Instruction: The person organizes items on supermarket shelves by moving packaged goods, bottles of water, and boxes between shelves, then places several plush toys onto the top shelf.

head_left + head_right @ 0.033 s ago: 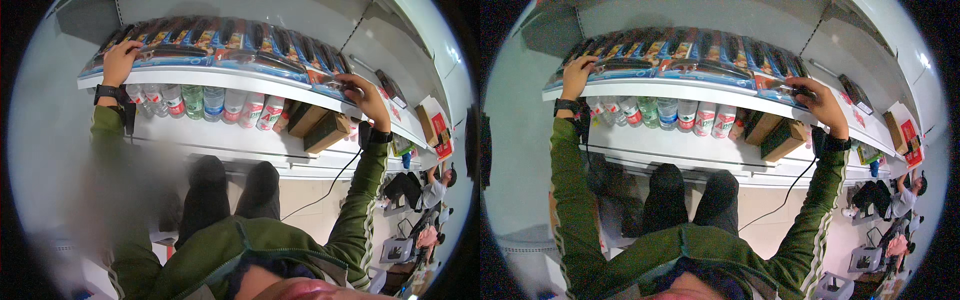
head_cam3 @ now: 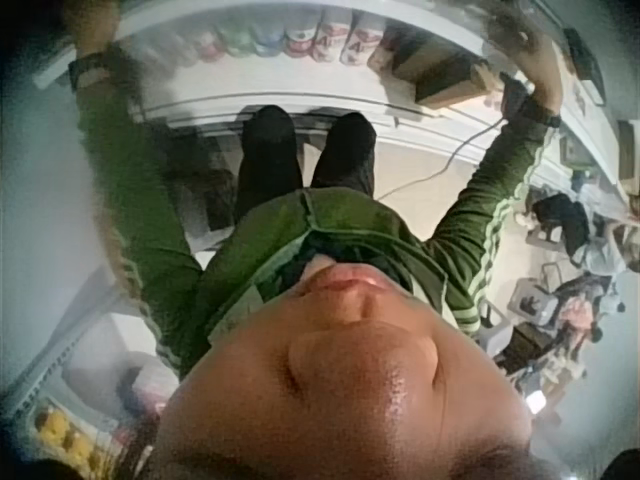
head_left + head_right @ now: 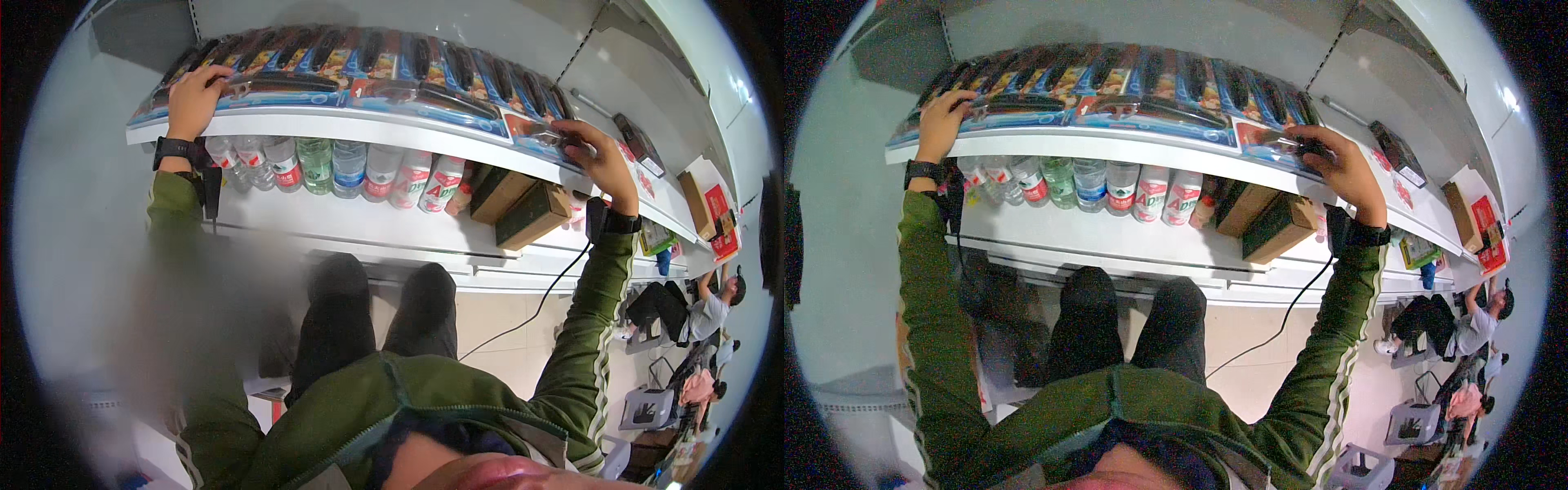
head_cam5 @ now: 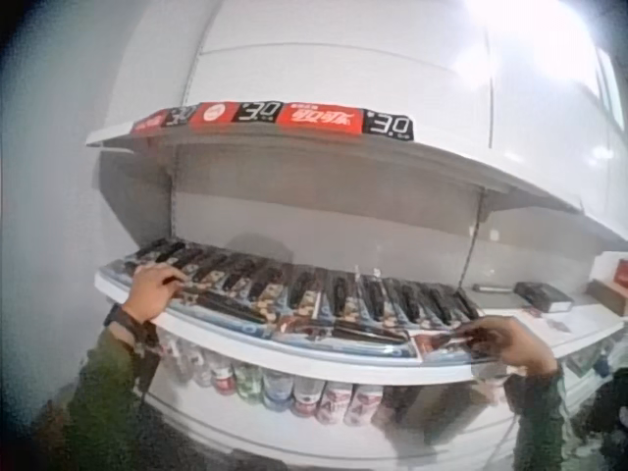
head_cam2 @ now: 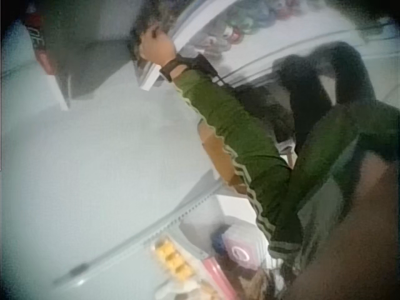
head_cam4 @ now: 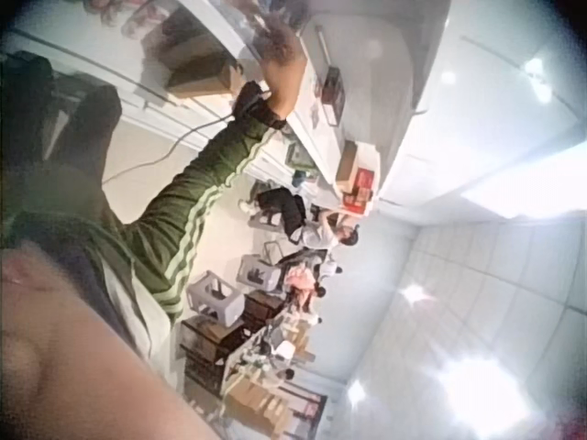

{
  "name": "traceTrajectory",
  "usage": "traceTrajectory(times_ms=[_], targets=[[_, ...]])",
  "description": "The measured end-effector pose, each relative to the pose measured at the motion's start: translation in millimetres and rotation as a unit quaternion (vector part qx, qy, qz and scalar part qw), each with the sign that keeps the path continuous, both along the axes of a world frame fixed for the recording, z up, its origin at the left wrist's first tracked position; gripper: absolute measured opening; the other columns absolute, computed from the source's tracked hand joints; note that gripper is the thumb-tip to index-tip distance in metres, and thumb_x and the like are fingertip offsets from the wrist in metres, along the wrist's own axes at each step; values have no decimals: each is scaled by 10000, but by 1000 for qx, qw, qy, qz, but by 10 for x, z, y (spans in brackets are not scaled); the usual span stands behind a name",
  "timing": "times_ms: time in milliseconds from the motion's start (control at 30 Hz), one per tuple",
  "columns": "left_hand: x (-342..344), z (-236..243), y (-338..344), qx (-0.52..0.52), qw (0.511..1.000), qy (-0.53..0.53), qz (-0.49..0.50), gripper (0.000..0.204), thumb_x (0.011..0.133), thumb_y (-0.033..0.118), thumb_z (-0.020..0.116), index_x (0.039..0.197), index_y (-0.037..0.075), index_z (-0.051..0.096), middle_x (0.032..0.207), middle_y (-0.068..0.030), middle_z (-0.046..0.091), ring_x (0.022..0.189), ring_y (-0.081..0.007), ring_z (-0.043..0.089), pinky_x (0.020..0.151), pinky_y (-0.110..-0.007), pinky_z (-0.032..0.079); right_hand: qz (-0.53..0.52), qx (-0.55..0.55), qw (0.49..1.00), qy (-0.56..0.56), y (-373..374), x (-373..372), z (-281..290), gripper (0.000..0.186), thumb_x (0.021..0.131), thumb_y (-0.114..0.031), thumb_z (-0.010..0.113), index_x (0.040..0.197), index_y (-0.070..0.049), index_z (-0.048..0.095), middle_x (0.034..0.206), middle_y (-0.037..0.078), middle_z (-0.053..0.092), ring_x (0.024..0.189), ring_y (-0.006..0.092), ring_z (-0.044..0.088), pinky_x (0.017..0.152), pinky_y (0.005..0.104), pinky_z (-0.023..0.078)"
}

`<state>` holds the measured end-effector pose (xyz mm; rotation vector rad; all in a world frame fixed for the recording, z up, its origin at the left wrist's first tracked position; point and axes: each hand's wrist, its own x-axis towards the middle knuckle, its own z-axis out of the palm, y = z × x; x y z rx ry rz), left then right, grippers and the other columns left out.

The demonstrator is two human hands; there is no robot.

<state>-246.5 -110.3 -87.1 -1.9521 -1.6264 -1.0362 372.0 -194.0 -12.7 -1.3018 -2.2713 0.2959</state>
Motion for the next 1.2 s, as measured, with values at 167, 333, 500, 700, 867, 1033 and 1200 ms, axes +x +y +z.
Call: traceTrajectory(times_ms=[167, 333, 500, 700, 867, 1033, 1200], targets=[[4, -30, 10, -10, 1000, -9, 6, 216, 871, 228, 583, 1029, 167, 718, 963, -39, 692, 957, -275, 600, 856, -420, 416, -17, 21, 1000, -1, 38, 19, -59, 431, 817, 76, 607, 1229, -47, 625, 1237, 96, 653, 1151, 236, 603, 998, 337, 440], [-2, -31, 9, 11, 1000, 9, 2, 212, 876, 221, 581, 1028, 167, 718, 938, -41, 689, 926, -277, 602, 831, -422, 424, 1, 36, 999, 14, 117, 37, -140, 419, 831, 64, 600, 1236, -42, 619, 1233, 104, 652, 1150, 244, 602, 994, 333, 439], [7, -7, -2, 11, 1000, 8, -7, 209, 876, 215, 584, 1029, 162, 717, 934, -45, 688, 902, -278, 607, 827, -418, 430, -1, 53, 998, 22, 86, -19, -183, 418, 840, 58, 597, 1246, -42, 613, 1220, 112, 654, 1156, 259, 598, 1003, 336, 432], [-32, -9, 16, 10, 1000, 13, -2, 206, 881, 213, 585, 1033, 161, 715, 969, -45, 696, 940, -284, 613, 842, -411, 436, -8, 78, 994, 74, 104, -27, -378, 388, 885, 15, 564, 1261, -68, 616, 1275, 138, 606, 1212, 278, 550, 1043, 347, 393], [15, -20, 63, 9, 1000, 8, -11, 213, 890, 227, 576, 1039, 171, 718, 992, -41, 701, 972, -292, 609, 886, -420, 413, -23, 223, 974, 21, -7, -50, -392, 351, 907, -64, 563, 1255, -59, 605, 1300, 162, 562, 1210, 314, 540, 1046, 369, 389], [-64, -35, 13, -16, 1000, 7, 22, 214, 890, 228, 571, 1036, 177, 718, 988, -44, 700, 976, -290, 609, 891, -427, 409, 50, 306, 943, 119, -734, -411, -196, 287, 819, 54, 607, 1103, 19, 624, 1165, 177, 619, 1061, 279, 593, 945, 353, 437], [59, 16, 123, -8, 1000, 14, -14, 227, 893, 244, 570, 1060, 194, 715, 992, -36, 700, 969, -275, 618, 868, -408, 427, 604, 247, 754, 70, -1660, -614, 398, 363, 780, -351, 754, 981, -58, 680, 838, 57, 695, 567, 184, 621, 554, 313, 496]])
